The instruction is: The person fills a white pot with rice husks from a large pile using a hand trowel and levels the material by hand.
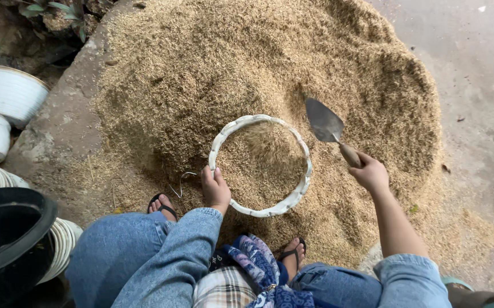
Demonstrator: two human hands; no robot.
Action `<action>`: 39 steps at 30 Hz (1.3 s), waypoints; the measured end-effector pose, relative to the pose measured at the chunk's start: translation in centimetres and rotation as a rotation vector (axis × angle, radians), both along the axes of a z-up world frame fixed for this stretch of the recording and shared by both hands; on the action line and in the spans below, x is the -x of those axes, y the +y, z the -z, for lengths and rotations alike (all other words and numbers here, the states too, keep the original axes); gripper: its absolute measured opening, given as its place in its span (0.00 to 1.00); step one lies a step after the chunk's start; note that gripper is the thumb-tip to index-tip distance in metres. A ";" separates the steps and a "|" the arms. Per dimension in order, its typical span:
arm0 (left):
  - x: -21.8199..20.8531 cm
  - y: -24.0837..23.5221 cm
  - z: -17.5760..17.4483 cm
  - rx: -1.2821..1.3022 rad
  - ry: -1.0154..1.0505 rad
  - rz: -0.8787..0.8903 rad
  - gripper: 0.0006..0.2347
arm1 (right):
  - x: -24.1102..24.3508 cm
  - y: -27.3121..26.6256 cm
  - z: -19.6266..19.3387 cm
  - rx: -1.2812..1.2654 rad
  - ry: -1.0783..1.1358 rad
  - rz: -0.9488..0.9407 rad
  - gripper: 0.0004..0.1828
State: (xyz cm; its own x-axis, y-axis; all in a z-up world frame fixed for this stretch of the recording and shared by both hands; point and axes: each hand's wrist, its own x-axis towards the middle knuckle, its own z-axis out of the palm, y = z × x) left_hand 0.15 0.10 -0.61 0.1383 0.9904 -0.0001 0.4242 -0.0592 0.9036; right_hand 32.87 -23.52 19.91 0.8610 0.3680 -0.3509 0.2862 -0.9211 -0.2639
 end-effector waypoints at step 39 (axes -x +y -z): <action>-0.5 -0.1 -0.7 -0.043 0.030 0.007 0.12 | 5.9 -0.3 0.2 -0.062 -1.082 -0.719 0.33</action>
State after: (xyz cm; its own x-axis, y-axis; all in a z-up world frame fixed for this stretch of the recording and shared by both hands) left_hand 0.65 -0.01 0.08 0.1458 0.9886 0.0383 0.4506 -0.1009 0.8870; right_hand 26.92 -23.84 19.68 0.2986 0.8532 0.4275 0.8009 -0.4677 0.3739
